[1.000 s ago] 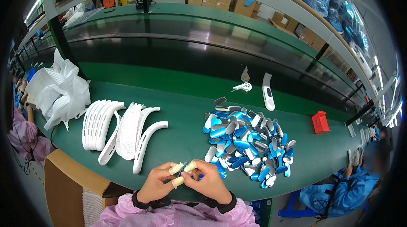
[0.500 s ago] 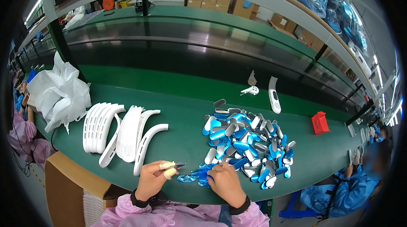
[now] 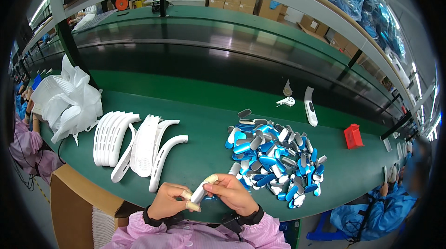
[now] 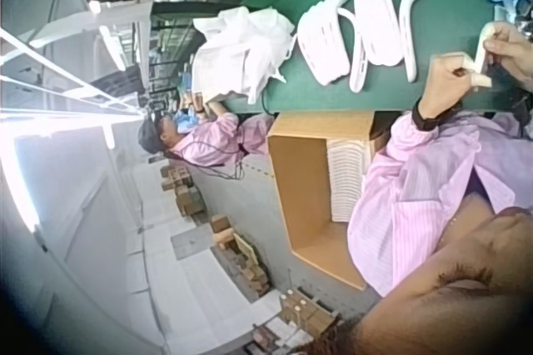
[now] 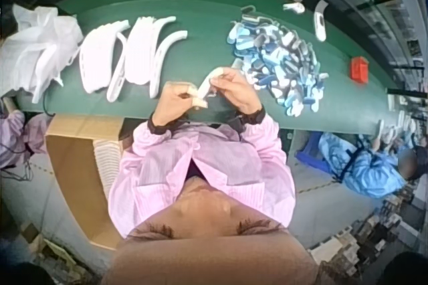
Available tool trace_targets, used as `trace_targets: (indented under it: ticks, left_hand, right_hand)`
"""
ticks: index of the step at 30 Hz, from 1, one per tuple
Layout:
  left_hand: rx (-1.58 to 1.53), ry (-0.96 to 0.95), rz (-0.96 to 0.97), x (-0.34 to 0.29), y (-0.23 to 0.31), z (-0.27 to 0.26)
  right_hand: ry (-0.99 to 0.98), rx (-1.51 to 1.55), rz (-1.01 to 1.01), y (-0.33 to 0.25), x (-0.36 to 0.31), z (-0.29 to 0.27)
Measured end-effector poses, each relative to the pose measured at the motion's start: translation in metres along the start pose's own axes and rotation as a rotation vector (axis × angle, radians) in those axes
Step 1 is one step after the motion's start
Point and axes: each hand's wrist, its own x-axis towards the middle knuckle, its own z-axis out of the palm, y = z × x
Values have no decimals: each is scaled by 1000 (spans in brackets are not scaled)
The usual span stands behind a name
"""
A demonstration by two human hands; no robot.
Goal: The worker picks up white curved plastic components from a box and attaches blue adhesive or foam pads to them before sorting.
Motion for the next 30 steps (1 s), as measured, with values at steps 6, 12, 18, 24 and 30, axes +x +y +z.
trace_targets:
  ticks: [6,12,18,24,30]
  left_hand:
    - [-256,13,302,-6,-7,3]
    - [739,687,121,8,-5,-33]
    - [1059,568,-86,-7,-3,-30]
    - [930,639,-92,-6,-3,-29]
    - [760,774,9,-10,-2,-43]
  right_hand:
    - [-152,418,55,23,1,17]
    - [180,296,-242,-5,0,8]
    - [235,241,-270,-20,0,6]
    - [225,188,-248,-26,-1,9]
    - [200,47,-243,-30,-4,5]
